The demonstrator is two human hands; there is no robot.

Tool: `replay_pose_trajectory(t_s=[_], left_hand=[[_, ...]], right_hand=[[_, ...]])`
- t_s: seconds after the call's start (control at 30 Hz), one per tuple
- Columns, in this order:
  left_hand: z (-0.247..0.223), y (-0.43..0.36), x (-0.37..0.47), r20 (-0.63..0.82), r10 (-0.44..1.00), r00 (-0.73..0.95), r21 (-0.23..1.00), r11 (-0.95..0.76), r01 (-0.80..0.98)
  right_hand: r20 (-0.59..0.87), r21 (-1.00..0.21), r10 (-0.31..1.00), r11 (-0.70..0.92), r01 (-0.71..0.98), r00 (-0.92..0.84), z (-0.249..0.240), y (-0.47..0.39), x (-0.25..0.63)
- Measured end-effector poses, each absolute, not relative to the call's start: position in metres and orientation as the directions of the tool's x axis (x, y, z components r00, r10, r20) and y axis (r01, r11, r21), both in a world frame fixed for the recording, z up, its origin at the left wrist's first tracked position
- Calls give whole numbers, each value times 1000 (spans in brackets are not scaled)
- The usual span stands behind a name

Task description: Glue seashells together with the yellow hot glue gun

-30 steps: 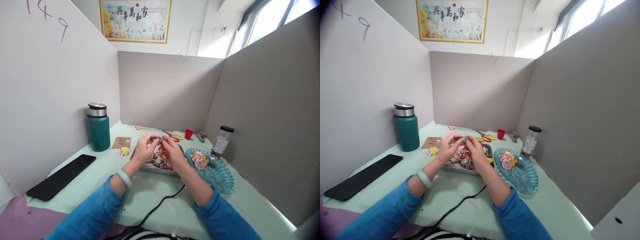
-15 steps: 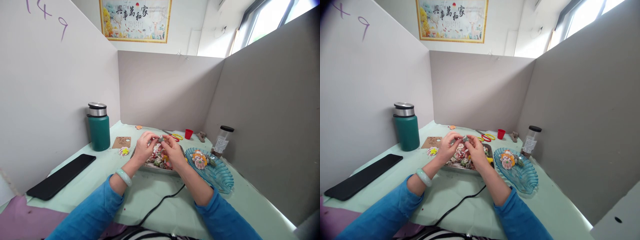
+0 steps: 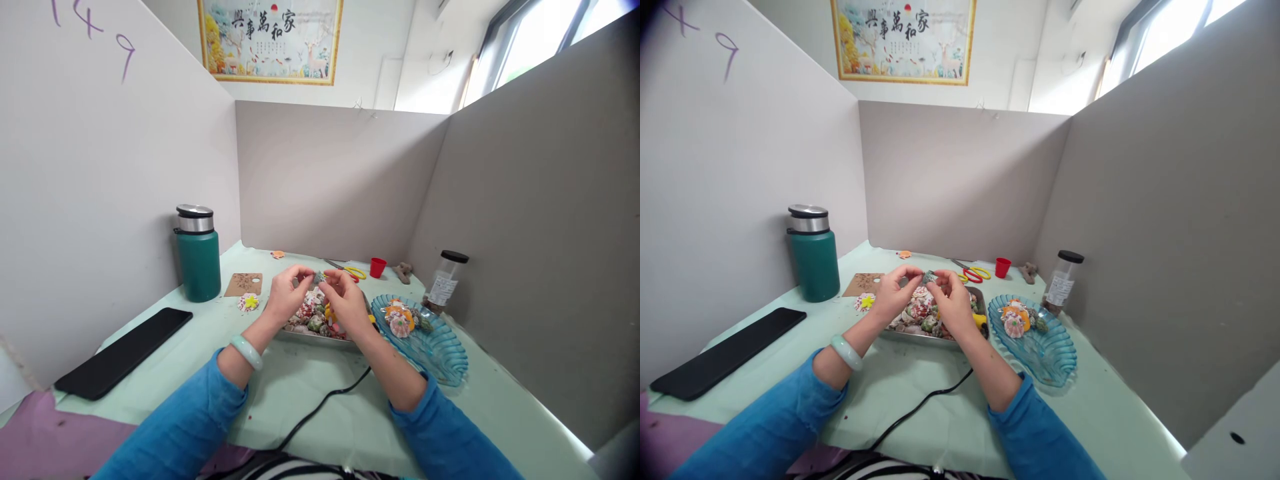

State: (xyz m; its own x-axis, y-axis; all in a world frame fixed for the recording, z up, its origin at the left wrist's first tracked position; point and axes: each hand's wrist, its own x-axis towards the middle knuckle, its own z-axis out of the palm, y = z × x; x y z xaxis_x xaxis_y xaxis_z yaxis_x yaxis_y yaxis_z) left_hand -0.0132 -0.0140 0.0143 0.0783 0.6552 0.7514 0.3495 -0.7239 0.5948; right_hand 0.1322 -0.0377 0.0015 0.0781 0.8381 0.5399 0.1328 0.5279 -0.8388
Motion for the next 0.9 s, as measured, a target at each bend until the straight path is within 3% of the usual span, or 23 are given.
replay_pose_trajectory(t_s=[0.33, 0.9], left_hand=[[10, -4, -11, 525, 844, 110, 851, -522, -62], [12, -7, -14, 398, 900, 176, 902, -349, -256]], right_hand=[[609, -776, 790, 577, 255, 69, -5, -27, 138], [592, -783, 806, 567, 256, 24, -1, -32, 139]])
